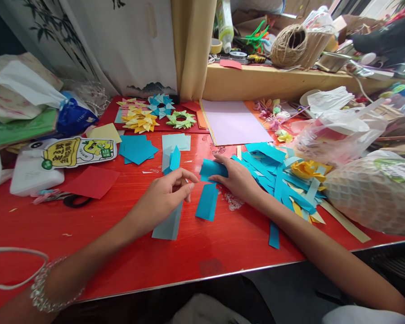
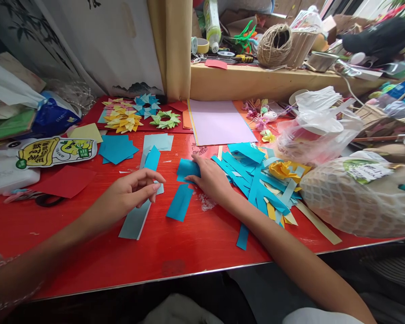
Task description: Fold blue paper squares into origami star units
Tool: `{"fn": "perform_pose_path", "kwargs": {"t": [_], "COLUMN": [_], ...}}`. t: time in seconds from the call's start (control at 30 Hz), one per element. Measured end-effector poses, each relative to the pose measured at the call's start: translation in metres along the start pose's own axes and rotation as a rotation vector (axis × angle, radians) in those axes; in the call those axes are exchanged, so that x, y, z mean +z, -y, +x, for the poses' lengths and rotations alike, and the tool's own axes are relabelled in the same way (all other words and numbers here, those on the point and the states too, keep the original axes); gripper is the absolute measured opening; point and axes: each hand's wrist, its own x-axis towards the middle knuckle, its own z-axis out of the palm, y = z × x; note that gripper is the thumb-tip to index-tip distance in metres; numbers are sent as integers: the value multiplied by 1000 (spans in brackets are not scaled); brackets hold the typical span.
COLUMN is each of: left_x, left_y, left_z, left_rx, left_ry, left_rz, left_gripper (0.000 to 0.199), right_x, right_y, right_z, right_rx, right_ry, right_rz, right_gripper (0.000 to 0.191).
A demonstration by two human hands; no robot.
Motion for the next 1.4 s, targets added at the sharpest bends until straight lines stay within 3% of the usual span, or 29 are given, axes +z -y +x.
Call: {"fn": "perform_pose_path", "kwargs": {"t": [0.37, 0.6, 0.7, 0.83, 0.93, 1.03, 1.23, 1.4], "left_x": [0, -2, -2, 0, 0, -1, -4, -3], "left_y": [1, 3, 4, 3, 2, 1, 3, 8], "left_z": [2, 3, 3, 1, 0, -1, 3, 6], "left_rx": [-27, -29, -7, 64, 92, 72, 30, 46], "left_ry": [55, 77, 18, -134, -116, -109, -211, -348], "left_rz": [-33, -71, -61, -4, 10, -19, -132, -146], "left_gripper": [17, 16, 18, 31, 24, 21, 29, 18], "right_x": [7, -6, -13, -19, -22, -24, -23, -22], "right_y": [0, 7, 14, 31, 46, 53, 45, 46], "right_z": [-4, -5, -6, -16, -26, -31, -22, -21], "right_rx": [-91, -60, -10, -33, -104, -80, 228, 274], "right_ry": [-107, -272, -317, -161, 5, 145, 86, 106], "right_rz": [-38, 164, 361, 701, 781, 916, 1216, 1262], "right_gripper": [47, 37, 32, 38, 46, 54, 36, 14]}}
